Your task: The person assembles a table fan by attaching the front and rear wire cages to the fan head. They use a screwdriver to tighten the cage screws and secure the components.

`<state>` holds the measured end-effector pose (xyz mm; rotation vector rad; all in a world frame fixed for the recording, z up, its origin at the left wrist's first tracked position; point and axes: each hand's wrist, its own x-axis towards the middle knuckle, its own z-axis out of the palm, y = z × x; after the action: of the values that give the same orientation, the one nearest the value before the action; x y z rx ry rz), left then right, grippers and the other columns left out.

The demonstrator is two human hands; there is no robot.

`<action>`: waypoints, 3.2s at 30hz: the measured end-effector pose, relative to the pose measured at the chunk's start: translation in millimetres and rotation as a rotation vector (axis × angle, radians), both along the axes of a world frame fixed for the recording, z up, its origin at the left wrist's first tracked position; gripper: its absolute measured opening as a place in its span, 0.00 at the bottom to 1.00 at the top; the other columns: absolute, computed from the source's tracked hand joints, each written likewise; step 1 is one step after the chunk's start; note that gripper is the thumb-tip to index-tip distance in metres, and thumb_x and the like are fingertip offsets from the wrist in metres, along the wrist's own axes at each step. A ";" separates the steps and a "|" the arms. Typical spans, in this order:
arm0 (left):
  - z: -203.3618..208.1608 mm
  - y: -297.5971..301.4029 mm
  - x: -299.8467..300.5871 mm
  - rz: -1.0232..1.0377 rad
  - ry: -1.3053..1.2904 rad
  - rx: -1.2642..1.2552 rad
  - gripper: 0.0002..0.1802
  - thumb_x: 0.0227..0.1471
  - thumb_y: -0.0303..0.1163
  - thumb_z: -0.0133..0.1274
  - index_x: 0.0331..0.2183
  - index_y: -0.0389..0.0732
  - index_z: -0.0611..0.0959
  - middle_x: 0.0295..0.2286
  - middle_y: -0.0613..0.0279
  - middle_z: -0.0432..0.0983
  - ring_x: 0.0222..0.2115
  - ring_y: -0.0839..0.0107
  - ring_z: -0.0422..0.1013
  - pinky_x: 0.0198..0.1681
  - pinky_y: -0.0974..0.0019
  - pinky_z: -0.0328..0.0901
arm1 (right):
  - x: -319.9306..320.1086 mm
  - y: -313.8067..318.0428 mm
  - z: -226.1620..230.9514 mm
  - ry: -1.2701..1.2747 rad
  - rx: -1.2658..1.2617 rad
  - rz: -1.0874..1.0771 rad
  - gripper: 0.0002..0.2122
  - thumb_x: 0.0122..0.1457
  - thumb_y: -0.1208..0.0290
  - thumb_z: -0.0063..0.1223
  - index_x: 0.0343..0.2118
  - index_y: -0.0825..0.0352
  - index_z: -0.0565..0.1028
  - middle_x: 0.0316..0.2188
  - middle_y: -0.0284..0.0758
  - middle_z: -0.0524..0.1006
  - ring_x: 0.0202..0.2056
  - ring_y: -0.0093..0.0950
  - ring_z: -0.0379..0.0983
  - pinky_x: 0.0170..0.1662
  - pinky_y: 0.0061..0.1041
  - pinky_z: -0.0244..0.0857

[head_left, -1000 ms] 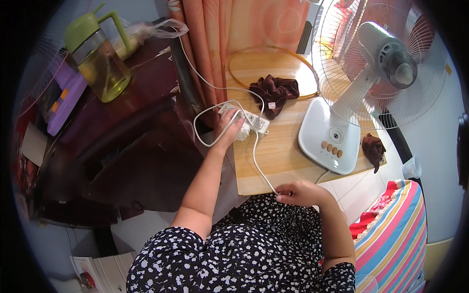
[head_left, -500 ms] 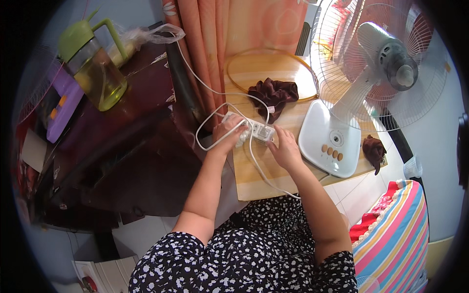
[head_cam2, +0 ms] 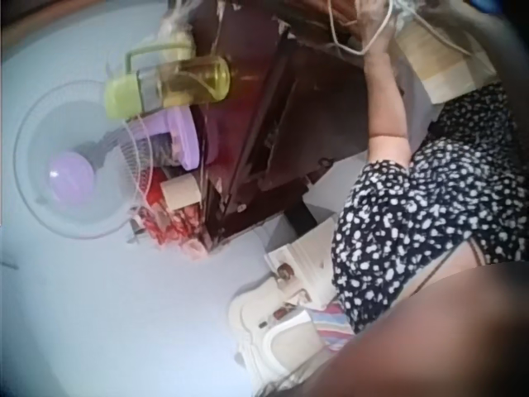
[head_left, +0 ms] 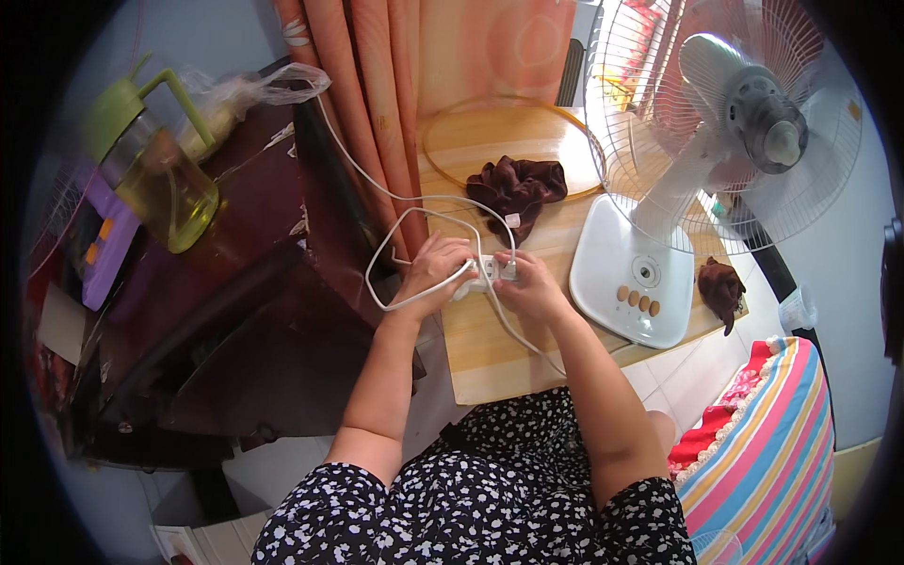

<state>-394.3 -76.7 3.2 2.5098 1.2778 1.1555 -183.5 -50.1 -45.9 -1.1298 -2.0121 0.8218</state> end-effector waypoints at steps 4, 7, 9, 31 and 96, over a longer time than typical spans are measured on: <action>-7.1 -6.8 6.9 0.074 -0.140 -0.235 0.10 0.46 0.32 0.53 0.34 0.40 0.78 0.33 0.55 0.74 0.35 0.55 0.70 0.37 0.58 0.65 | -1.9 -6.4 4.8 0.002 0.000 -0.037 0.22 0.47 0.62 0.58 0.47 0.63 0.71 0.48 0.38 0.68 0.50 0.38 0.61 0.54 0.32 0.56; -11.3 -4.8 10.8 0.112 -0.152 -0.195 0.07 0.47 0.30 0.52 0.31 0.40 0.78 0.32 0.56 0.74 0.32 0.54 0.72 0.35 0.58 0.66 | -0.5 -9.5 14.9 -0.002 -0.013 -0.033 0.22 0.47 0.63 0.57 0.47 0.62 0.71 0.48 0.38 0.68 0.51 0.37 0.61 0.54 0.31 0.56; -20.7 2.8 7.0 0.052 -0.190 -0.070 0.07 0.48 0.31 0.52 0.32 0.40 0.77 0.32 0.56 0.74 0.33 0.54 0.72 0.35 0.59 0.66 | 0.7 -10.4 16.4 -0.018 -0.026 -0.044 0.22 0.48 0.64 0.57 0.47 0.62 0.71 0.49 0.38 0.67 0.51 0.37 0.61 0.54 0.30 0.55; 121.8 -154.9 80.9 -0.976 0.032 -0.581 0.10 0.52 0.37 0.49 0.30 0.39 0.73 0.21 0.62 0.72 0.22 0.64 0.71 0.25 0.66 0.66 | 15.0 -129.9 24.8 -0.488 0.317 -0.172 0.18 0.46 0.64 0.56 0.40 0.65 0.71 0.33 0.36 0.74 0.38 0.35 0.69 0.43 0.33 0.61; 7.5 41.8 112.3 0.427 0.376 -0.462 0.25 0.54 0.44 0.43 0.49 0.40 0.66 0.35 0.48 0.74 0.35 0.53 0.73 0.35 0.55 0.67 | 26.8 -77.0 18.3 0.000 0.215 -0.543 0.26 0.53 0.72 0.47 0.54 0.75 0.57 0.48 0.48 0.64 0.51 0.45 0.59 0.55 0.36 0.52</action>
<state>-282.0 -34.9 10.7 2.2196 1.9732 0.3536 -156.8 -127.1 -27.6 -1.4466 -1.6218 0.3190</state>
